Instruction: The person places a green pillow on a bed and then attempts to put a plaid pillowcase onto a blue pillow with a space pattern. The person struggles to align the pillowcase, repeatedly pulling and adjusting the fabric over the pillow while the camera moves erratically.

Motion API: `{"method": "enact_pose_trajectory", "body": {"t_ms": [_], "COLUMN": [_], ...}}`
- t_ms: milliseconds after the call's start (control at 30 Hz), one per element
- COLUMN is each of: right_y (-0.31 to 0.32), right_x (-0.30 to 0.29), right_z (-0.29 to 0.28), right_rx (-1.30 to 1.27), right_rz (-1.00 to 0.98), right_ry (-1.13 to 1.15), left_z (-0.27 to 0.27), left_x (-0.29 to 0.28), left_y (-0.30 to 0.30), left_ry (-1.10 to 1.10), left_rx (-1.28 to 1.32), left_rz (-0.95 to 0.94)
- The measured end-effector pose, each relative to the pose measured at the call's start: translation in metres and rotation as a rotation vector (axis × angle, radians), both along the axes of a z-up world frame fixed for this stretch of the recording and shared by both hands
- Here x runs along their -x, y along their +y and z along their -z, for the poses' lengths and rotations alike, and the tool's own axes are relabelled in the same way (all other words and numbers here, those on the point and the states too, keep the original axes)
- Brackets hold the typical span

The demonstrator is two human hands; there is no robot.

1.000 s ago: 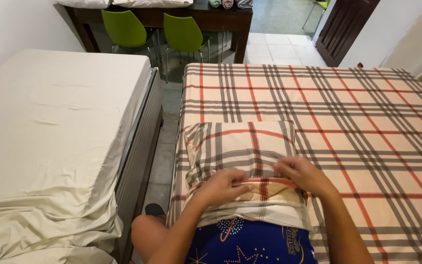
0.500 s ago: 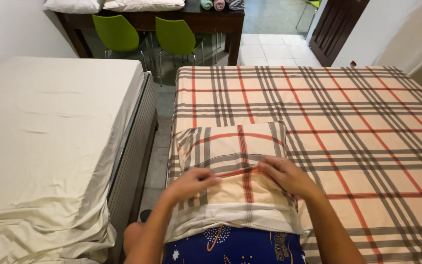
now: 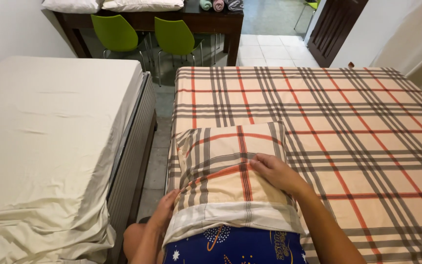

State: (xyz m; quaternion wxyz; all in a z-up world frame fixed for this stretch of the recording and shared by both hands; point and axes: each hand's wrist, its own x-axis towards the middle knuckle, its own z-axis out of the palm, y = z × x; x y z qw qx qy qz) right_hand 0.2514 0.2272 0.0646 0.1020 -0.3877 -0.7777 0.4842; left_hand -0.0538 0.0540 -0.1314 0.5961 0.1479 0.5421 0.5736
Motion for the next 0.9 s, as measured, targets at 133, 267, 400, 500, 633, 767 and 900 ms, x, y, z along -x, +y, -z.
{"method": "enact_pose_trajectory", "body": {"t_ms": [133, 267, 400, 500, 633, 767, 900], "right_y": [-0.035, -0.031, -0.039, -0.042, -0.034, -0.018, -0.022], "right_x": [0.019, 0.031, 0.026, 0.013, 0.007, 0.045, 0.084], "right_z": [-0.02, 0.028, 0.034, 0.038, 0.073, 0.127, 0.156], "right_rx": [-0.155, -0.517, -0.554, -0.535, -0.441, -0.467, -0.427], "right_rz": [-0.041, -0.037, 0.037, 0.173, 0.294, 0.293, 0.139], "right_ry": [-0.263, -0.319, 0.21, 0.493, 0.827, 0.9, 0.615], "left_z": [0.084, 0.063, 0.051, 0.043, -0.068, -0.149, -0.122], "left_x": [0.007, -0.011, -0.021, -0.031, -0.066, -0.097, -0.073], "left_y": [0.009, -0.004, -0.02, -0.027, -0.06, -0.102, -0.095], "left_ry": [0.255, 0.38, 0.234, 0.003, -0.175, -0.237, -0.06], "left_rx": [-0.105, -0.116, -0.193, -0.308, -0.642, -1.042, -0.789], "left_rz": [-0.116, -0.162, -0.222, -0.311, -0.237, -0.045, -0.175]}}
